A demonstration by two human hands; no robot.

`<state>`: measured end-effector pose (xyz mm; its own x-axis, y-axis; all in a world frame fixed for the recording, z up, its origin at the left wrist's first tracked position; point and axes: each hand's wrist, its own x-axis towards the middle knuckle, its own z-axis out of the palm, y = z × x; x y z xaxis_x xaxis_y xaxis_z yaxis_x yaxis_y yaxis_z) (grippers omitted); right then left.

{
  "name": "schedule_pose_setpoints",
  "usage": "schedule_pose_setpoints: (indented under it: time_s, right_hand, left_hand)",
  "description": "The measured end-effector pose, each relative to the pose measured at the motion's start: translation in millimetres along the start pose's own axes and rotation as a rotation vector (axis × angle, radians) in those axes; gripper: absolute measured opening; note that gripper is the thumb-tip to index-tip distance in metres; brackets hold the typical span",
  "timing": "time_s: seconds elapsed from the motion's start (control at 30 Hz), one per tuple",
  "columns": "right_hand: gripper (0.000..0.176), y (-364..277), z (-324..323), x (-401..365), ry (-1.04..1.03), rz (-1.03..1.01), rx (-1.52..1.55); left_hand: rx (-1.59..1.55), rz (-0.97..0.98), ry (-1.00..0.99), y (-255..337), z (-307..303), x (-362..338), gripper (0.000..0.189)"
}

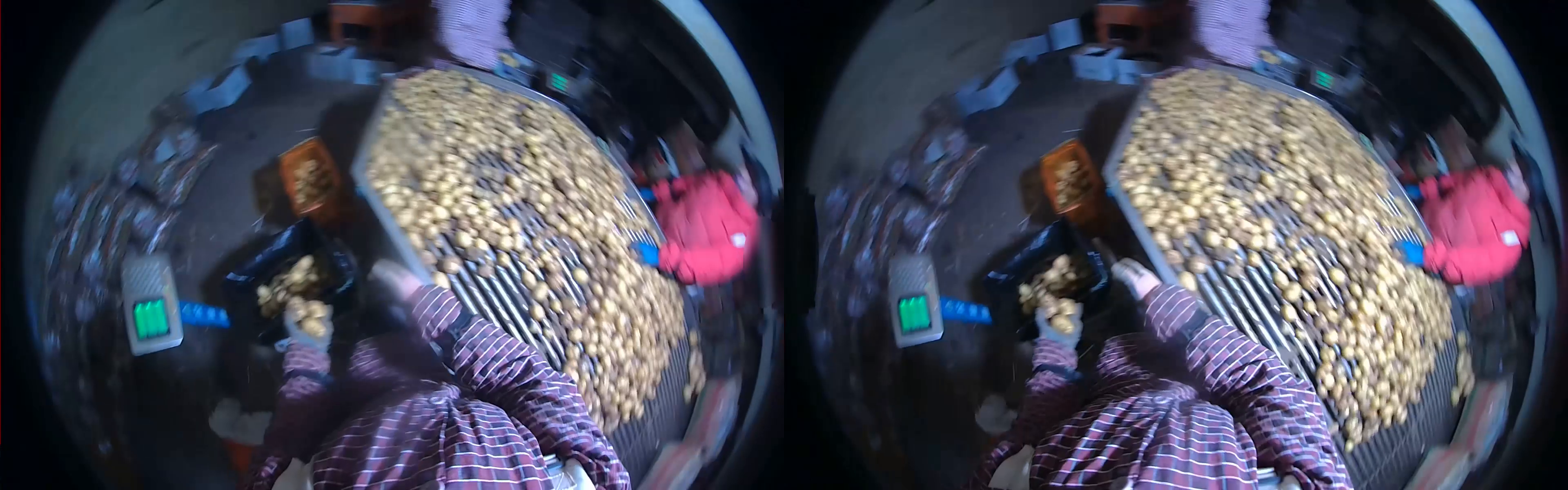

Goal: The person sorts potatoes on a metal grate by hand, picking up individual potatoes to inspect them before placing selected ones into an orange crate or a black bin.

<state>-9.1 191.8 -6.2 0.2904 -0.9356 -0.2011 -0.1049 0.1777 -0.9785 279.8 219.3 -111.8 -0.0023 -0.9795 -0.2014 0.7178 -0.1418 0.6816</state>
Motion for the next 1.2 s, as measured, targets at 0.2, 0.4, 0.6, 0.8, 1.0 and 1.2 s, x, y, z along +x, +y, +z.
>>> schedule_pose_setpoints:
  time_s: [0.2, 0.4, 0.6, 0.8, 1.0, 1.2]
  right_hand:
    - [0.034, 3.5, -42.3, -180.7, 0.329, -0.148, -0.015]
    - [0.029, 11.5, -87.8, -309.4, 0.781, 0.151, 0.007]
    - [0.028, 16.4, -136.5, -334.6, 1.159, 0.313, -0.409]
    - [0.054, 16.2, -224.1, -260.3, 1.464, 0.513, -0.694]
    - [0.065, 4.8, -246.6, -215.1, 1.076, 0.859, -0.790]
    - [0.056, 25.4, -250.2, -243.8, 0.991, 0.525, -0.563]
  left_hand:
    - [0.689, 0.105, 0.036, 45.8, -31.2, 78.7, 0.054]
    - [0.728, -0.199, 0.268, 39.3, 107.5, 115.4, 0.066]
    - [1.040, 0.350, -0.503, -72.3, 260.9, 53.7, 0.038]
    - [1.509, 0.435, -0.967, -132.8, 305.3, -2.4, 0.037]
    - [1.421, 0.453, -0.909, -135.1, 304.7, 1.4, 0.034]
    - [1.362, 0.444, -0.933, -134.5, 302.4, 0.8, 0.031]
